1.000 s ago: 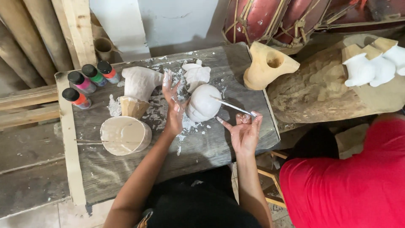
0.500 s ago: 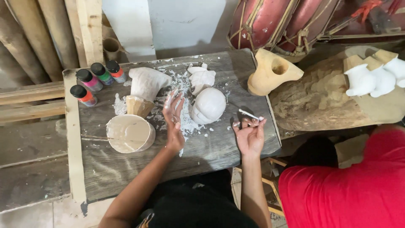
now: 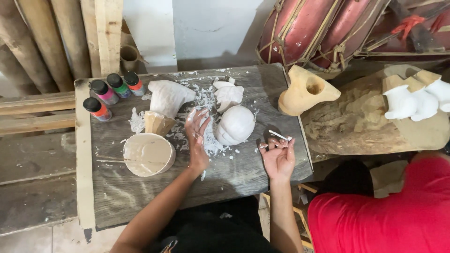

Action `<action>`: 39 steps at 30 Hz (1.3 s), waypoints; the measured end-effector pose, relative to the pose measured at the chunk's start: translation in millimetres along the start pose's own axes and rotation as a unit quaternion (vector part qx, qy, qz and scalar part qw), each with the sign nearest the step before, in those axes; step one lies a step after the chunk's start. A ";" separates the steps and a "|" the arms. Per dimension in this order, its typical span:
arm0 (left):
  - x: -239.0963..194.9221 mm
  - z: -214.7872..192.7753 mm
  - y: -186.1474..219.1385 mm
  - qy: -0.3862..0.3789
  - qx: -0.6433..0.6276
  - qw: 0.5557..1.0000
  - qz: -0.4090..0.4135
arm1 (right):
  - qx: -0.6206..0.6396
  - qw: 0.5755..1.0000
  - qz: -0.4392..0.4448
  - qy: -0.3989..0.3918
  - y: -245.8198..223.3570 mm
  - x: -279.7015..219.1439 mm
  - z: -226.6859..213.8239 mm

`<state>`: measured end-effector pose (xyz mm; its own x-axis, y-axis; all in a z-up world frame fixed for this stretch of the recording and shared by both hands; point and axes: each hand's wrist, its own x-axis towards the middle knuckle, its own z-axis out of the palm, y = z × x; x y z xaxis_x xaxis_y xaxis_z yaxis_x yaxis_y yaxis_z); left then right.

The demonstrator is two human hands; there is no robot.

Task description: Applying a white coating to a figurine part using a small stick

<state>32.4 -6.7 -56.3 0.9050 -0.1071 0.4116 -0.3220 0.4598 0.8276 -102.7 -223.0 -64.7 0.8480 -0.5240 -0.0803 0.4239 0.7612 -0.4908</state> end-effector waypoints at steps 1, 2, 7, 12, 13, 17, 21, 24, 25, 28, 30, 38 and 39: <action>1.3 1.4 -3.3 0.001 0.001 1.000 0.001 | 0.000 1.000 0.001 -0.001 -0.9 -0.3 2.6; 2.0 2.1 -5.4 0.016 -0.015 1.000 -0.012 | -0.002 1.000 0.002 -0.006 -1.3 -1.6 5.6; 15.6 14.1 -8.0 0.050 -0.068 0.996 -0.019 | -0.029 1.000 0.005 0.003 -1.7 -5.0 19.1; 16.9 20.0 -6.4 0.049 -0.064 0.997 -0.002 | -0.040 0.999 -0.006 -0.014 -2.4 1.4 27.3; 15.4 17.4 -8.9 0.052 -0.064 0.997 0.001 | -0.041 0.999 -0.004 -0.017 -5.4 4.4 33.2; 14.8 13.0 -2.1 0.033 -0.042 0.998 -0.010 | -0.112 0.992 -0.033 -0.052 -16.9 13.7 54.5; 10.7 3.6 -17.3 0.049 -0.036 0.998 -0.020 | -0.232 0.958 -0.101 -0.132 -13.5 7.0 113.5; 18.3 5.4 1.0 0.035 -0.016 0.999 -0.032 | -0.355 0.898 -0.145 -0.217 0.3 -3.1 160.5; 14.6 4.3 -10.1 0.044 -0.013 0.998 -0.031 | -0.354 0.898 -0.137 -0.222 5.2 -6.6 183.2; 8.2 4.0 -17.3 0.085 -0.041 0.995 -0.043 | -0.484 0.795 -0.146 -0.334 22.4 -16.8 240.6; 19.4 7.5 11.7 0.074 -0.027 0.995 -0.065 | -0.574 0.672 -0.212 -0.417 38.5 -17.0 268.2; 57.1 47.5 118.6 0.313 0.632 0.700 -0.110 | -0.657 0.485 -0.216 -0.536 108.7 -19.1 286.5; 69.4 65.5 134.2 0.359 0.827 0.425 -0.084 | -0.667 0.467 -0.227 -0.534 115.8 -20.3 284.5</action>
<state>33.7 -10.2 108.3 0.6147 0.5524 0.5631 0.5454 -0.8133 0.2025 19.7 -15.5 127.0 0.7438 0.5164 0.4244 0.6663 -0.6240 -0.4083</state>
